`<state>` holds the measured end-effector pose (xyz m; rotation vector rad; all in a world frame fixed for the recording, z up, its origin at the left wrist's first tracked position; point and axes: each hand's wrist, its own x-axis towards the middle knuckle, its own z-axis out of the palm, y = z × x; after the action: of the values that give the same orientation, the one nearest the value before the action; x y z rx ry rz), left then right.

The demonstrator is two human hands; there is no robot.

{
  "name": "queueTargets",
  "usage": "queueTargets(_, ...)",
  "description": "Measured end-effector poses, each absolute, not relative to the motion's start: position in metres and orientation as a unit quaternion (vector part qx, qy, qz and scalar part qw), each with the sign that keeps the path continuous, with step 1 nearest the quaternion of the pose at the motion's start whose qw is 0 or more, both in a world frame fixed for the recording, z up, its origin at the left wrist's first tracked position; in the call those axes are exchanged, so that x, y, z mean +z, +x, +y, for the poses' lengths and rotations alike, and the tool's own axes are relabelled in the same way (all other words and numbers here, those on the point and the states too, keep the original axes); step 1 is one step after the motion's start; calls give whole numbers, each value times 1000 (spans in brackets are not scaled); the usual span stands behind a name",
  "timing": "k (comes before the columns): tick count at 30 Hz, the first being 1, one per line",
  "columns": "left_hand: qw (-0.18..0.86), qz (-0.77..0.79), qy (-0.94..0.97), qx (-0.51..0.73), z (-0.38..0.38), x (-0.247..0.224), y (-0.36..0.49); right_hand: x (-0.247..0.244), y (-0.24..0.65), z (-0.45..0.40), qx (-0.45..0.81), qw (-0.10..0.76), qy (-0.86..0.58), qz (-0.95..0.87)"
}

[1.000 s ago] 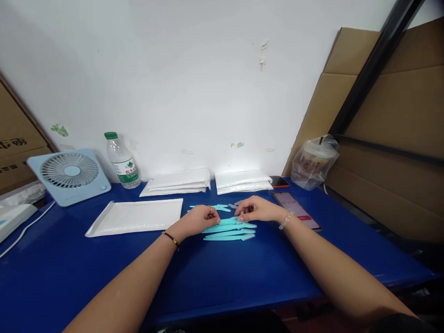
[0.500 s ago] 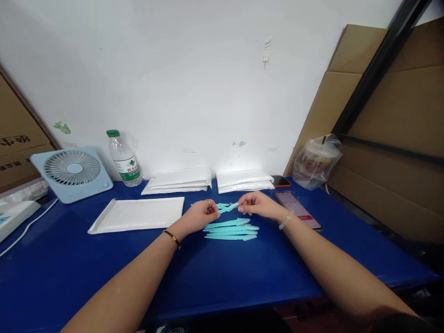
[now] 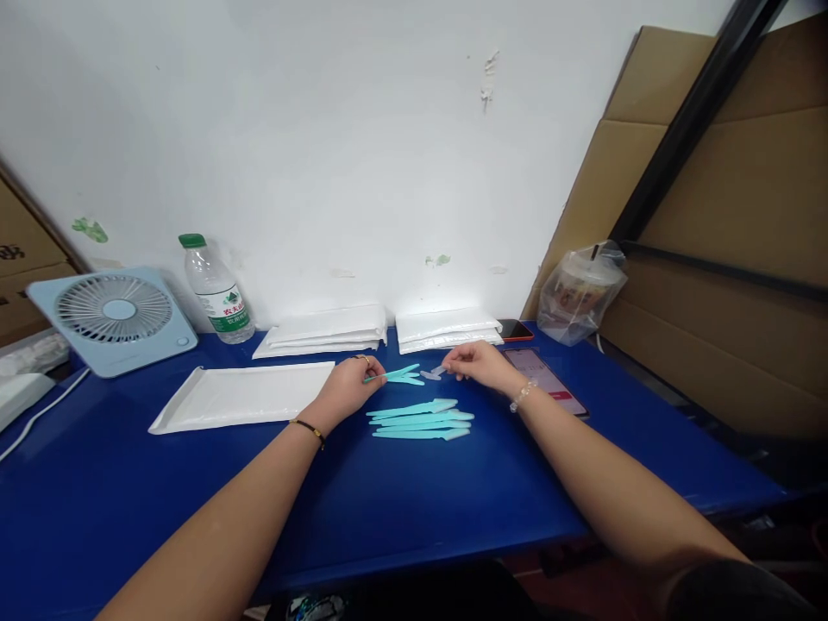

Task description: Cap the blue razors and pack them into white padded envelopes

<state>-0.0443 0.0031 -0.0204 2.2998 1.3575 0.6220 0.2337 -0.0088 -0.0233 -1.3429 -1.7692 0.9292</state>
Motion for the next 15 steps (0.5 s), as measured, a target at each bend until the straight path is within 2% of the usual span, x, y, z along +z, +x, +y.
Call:
queueTargets(4,133,474,841,225,5,-28,-43,-13,231,-18,240,303,-506,-771)
queueTargets(9,101,472,846,226,2,-31,-40,-2,223,-33,333,168,-405,-835)
queueTargets(12,68,474,848,228,1,-31,-41,-3,222,-34,342,145,-411,-833)
queueTargets(15,85,468,858,192,1,-29,-41,-4,224,-33,348,148,-415,-827)
